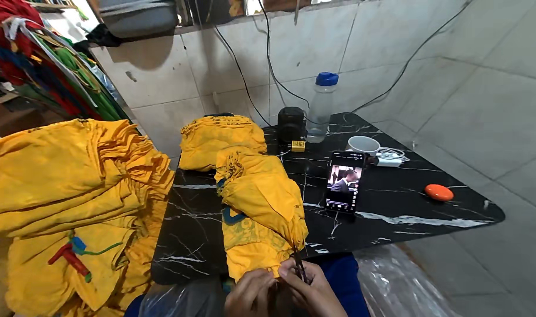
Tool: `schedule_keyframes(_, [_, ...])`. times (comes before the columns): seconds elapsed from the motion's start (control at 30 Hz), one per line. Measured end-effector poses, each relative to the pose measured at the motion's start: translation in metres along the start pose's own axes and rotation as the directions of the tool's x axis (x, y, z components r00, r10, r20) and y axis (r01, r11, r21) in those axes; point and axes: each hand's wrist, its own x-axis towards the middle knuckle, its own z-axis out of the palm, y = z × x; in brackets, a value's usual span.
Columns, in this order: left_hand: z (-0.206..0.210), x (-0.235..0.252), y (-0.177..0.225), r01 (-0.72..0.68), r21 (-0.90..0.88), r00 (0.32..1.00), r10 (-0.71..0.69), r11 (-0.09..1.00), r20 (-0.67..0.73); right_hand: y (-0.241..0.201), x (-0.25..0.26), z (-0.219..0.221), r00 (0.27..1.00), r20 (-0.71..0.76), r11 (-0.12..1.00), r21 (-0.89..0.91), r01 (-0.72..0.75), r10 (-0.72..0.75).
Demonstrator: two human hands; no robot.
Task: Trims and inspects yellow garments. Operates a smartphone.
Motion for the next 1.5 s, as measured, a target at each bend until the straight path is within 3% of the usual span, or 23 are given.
schedule_keyframes(0.13, [-0.003,0.004,-0.004,0.049,-0.130,0.998,-0.052,0.990,-0.022,0.002,-0.001,-0.001,0.990,0.009,0.983,-0.115,0.143,-0.143])
schedule_keyframes(0.23, [-0.006,0.005,-0.008,0.100,-0.285,0.995,-0.090,0.953,0.048,0.004,0.000,-0.001,0.978,0.019,0.964,-0.167,0.206,-0.206])
schedule_keyframes(0.3, [-0.016,0.006,-0.009,0.129,-0.351,0.967,-0.039,0.927,0.253,0.003,0.000,-0.001,0.983,0.011,0.971,-0.158,0.181,-0.181])
schedule_keyframes(0.37, [-0.027,0.011,-0.008,0.130,-0.316,0.861,0.051,0.940,0.507,0.002,0.000,-0.002,0.991,0.002,0.984,-0.118,0.136,-0.136])
schedule_keyframes(0.4, [-0.029,0.011,-0.007,0.118,-0.275,0.833,0.056,0.954,0.550,0.001,-0.001,-0.002,0.994,0.000,0.989,-0.092,0.111,-0.112])
schedule_keyframes(0.43, [-0.029,0.011,-0.006,0.103,-0.221,0.853,0.028,0.970,0.521,0.000,-0.001,-0.002,0.996,0.000,0.994,-0.066,0.088,-0.088])
schedule_keyframes(0.53, [-0.020,0.012,-0.003,0.018,-0.079,0.979,-0.002,0.997,0.204,0.002,-0.002,-0.002,0.999,0.015,0.999,-0.016,0.045,-0.045])
schedule_keyframes(0.6, [-0.011,0.011,-0.004,-0.014,-0.003,0.996,0.015,1.000,0.087,0.004,-0.002,-0.001,0.999,0.021,0.999,0.002,0.035,-0.035])
schedule_keyframes(0.7, [-0.005,0.004,0.002,0.005,0.093,0.999,-0.009,0.996,0.041,0.005,-0.002,0.002,0.998,0.009,0.997,-0.030,0.069,-0.069])
schedule_keyframes(0.77, [-0.004,0.001,0.004,0.030,0.022,0.999,-0.031,0.999,0.024,0.007,-0.001,0.002,0.991,0.000,0.989,-0.071,0.131,-0.131])
schedule_keyframes(0.83, [-0.003,0.000,0.004,0.104,-0.174,0.995,-0.104,0.979,0.011,0.007,-0.001,0.002,0.976,0.007,0.968,-0.132,0.215,-0.216])
schedule_keyframes(0.93, [-0.007,0.004,0.008,0.378,-0.514,0.924,-0.351,0.770,0.154,0.003,-0.001,0.004,0.946,0.054,0.923,-0.207,0.324,-0.320])
schedule_keyframes(1.0, [-0.009,0.005,0.002,0.438,-0.601,0.896,-0.379,0.669,0.232,0.005,0.000,0.004,0.929,0.072,0.885,-0.283,0.369,-0.364])
schedule_keyframes(1.2, [-0.006,0.004,-0.003,0.308,-0.660,0.951,-0.214,0.685,0.221,0.009,0.004,0.001,0.863,0.103,0.708,-0.529,0.468,-0.494])
schedule_keyframes(1.27, [-0.006,0.005,-0.004,0.244,-0.624,0.969,-0.155,0.743,0.194,0.007,0.003,0.000,0.832,0.096,0.617,-0.625,0.478,-0.547])
schedule_keyframes(1.37, [-0.009,0.007,-0.010,0.104,-0.453,0.990,-0.048,0.886,0.134,-0.003,-0.002,-0.004,0.774,0.118,0.383,-0.817,0.431,-0.622])
schedule_keyframes(1.5, [-0.013,0.009,-0.005,0.004,-0.252,0.993,0.026,0.968,0.113,-0.011,-0.007,-0.010,0.741,0.323,0.043,-0.903,0.428,-0.589])
